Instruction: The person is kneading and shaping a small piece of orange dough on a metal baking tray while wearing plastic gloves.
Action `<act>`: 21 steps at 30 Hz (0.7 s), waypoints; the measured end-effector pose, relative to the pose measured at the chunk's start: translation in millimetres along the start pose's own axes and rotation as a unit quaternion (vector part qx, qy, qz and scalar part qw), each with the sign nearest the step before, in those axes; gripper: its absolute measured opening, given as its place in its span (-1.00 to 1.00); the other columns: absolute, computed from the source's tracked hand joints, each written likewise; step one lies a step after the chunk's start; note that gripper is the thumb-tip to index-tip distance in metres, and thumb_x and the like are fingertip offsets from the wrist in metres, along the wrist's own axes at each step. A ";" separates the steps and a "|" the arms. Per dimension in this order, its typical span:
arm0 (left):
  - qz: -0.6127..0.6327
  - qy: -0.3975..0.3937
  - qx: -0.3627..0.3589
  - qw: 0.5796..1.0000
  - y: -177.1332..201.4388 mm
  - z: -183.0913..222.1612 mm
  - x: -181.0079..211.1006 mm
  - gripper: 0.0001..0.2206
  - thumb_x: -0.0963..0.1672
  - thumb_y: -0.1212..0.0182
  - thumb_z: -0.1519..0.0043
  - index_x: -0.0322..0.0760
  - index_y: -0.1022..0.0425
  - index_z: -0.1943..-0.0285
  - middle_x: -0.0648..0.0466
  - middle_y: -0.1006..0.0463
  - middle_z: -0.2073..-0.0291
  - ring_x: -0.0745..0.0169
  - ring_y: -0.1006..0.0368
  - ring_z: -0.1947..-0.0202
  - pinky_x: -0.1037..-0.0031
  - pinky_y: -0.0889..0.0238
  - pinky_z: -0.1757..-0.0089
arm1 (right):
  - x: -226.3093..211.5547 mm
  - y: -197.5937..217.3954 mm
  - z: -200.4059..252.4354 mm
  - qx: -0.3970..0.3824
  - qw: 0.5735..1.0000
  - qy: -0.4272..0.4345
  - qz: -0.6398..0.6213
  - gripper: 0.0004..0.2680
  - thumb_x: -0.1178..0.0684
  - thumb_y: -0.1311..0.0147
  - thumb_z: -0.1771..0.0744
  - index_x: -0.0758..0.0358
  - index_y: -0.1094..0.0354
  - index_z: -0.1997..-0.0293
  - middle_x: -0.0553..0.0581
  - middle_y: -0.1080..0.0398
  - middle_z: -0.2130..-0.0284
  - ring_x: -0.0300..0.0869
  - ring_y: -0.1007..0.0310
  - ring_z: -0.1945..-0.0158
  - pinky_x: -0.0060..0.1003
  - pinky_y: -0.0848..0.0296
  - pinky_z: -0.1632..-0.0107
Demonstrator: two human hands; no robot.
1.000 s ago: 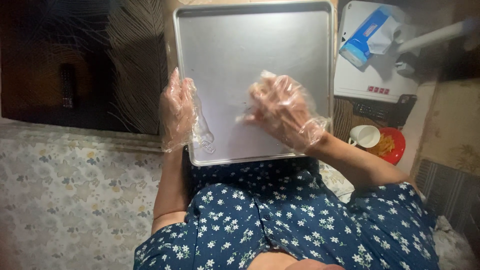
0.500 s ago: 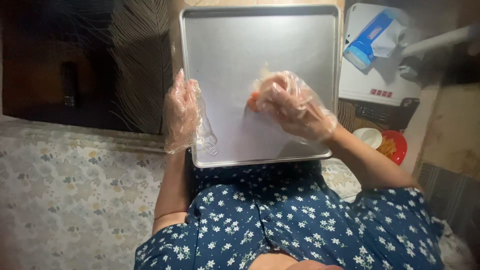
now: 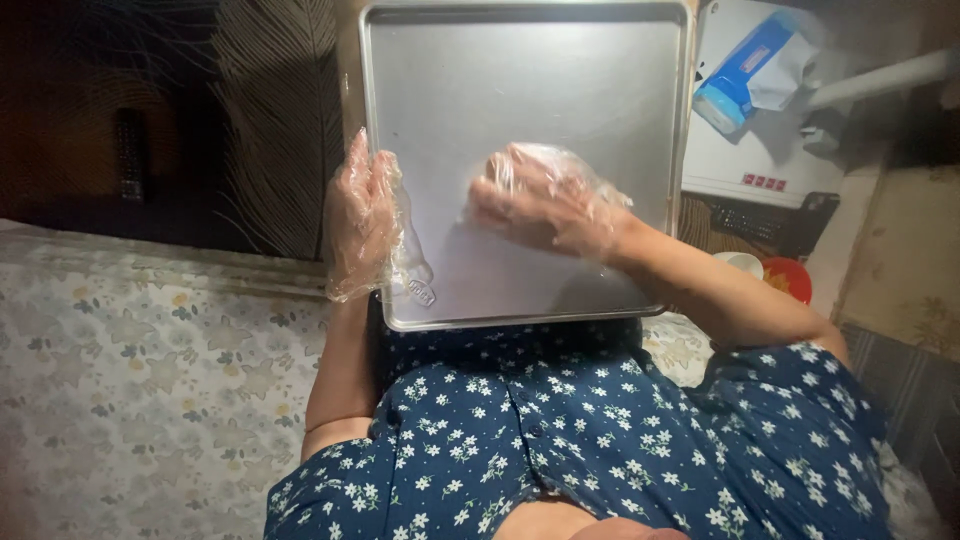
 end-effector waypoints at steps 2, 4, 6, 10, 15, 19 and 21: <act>-0.005 0.002 -0.001 1.000 3.4 -1.6 11.5 -0.62 -0.11 0.00 -0.45 -0.57 -0.36 -0.32 -0.48 -0.56 0.29 -0.49 -0.55 0.23 0.01 -0.39 0.28 | 2.5 -6.3 -11.9 -0.031 0.999 -0.014 -0.031 -0.84 -0.08 -0.09 -0.35 0.09 -0.36 0.08 0.10 -0.38 0.30 -0.14 -0.44 0.27 -0.28 -0.51 0.26; -0.010 0.002 -0.003 1.000 4.9 -3.8 14.4 -0.63 -0.12 -0.01 -0.44 -0.57 -0.36 -0.31 -0.49 -0.56 0.29 -0.52 -0.54 0.23 -0.02 -0.38 0.28 | 6.2 -25.6 -16.9 -0.062 0.996 -0.030 -0.062 -0.80 -0.16 -0.06 -0.39 0.12 -0.35 0.11 0.09 -0.40 0.36 -0.15 -0.44 0.29 -0.28 -0.49 0.26; 0.009 0.002 -0.008 1.000 3.9 -5.9 8.7 -0.63 -0.12 0.01 -0.45 -0.59 -0.35 -0.31 -0.54 -0.53 0.27 -0.58 -0.51 0.21 -0.05 -0.33 0.31 | 9.5 -49.1 -14.5 0.060 0.996 -0.015 -0.066 -0.75 -0.26 -0.06 -0.41 0.08 -0.29 0.22 -0.02 -0.42 0.42 -0.19 -0.50 0.31 -0.26 -0.52 0.30; 0.001 -0.003 -0.004 1.000 3.7 -4.4 4.3 -0.63 -0.12 0.01 -0.46 -0.61 -0.35 -0.30 -0.53 -0.54 0.31 -0.55 -0.53 0.24 -0.01 -0.37 0.30 | 8.3 -6.0 -7.9 0.315 0.916 0.024 -0.249 -0.67 0.09 -0.25 -0.33 0.02 -0.20 0.67 -0.14 -0.17 0.78 -0.25 -0.16 0.69 -0.40 -0.33 0.50; -0.019 -0.007 -0.002 1.000 4.9 2.2 11.2 -0.65 -0.14 0.01 -0.46 -0.57 -0.36 -0.31 -0.50 -0.56 0.32 -0.51 -0.55 0.25 -0.01 -0.39 0.30 | 23.9 1.2 3.8 0.369 0.807 0.068 -0.456 -0.72 0.01 -0.23 -0.28 0.12 -0.28 0.70 0.04 -0.25 0.63 -0.09 -0.23 0.49 -0.27 -0.28 0.48; -0.019 -0.044 0.011 0.999 -11.4 -2.8 -31.1 -0.66 -0.15 -0.02 -0.45 -0.60 -0.36 -0.29 -0.54 -0.54 0.32 -0.59 -0.51 0.26 -0.09 -0.32 0.33 | 16.1 -18.8 30.1 0.364 0.844 0.176 -0.353 -0.58 -0.05 -0.15 -0.37 0.09 -0.13 -0.38 0.32 -0.27 -0.23 0.32 -0.27 -0.21 0.30 -0.31 -0.13; -0.129 -0.163 0.111 0.972 -25.2 7.6 -57.9 -0.67 -0.24 -0.22 -0.38 -0.53 -0.37 -0.32 -0.30 -0.64 0.14 -0.22 -0.60 0.26 0.26 -0.45 0.30 | 7.9 -11.3 38.0 0.240 0.919 0.117 -0.289 -0.88 0.07 -0.17 -0.36 0.25 -0.34 0.13 0.26 -0.40 0.07 0.19 -0.38 0.01 0.10 -0.37 0.02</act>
Point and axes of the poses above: each hand's wrist, its own z-axis away from the middle knuckle, its own y-axis out of the back of the hand, x = y × z, the point moved 3 cm from there along -z, towards the middle knuckle
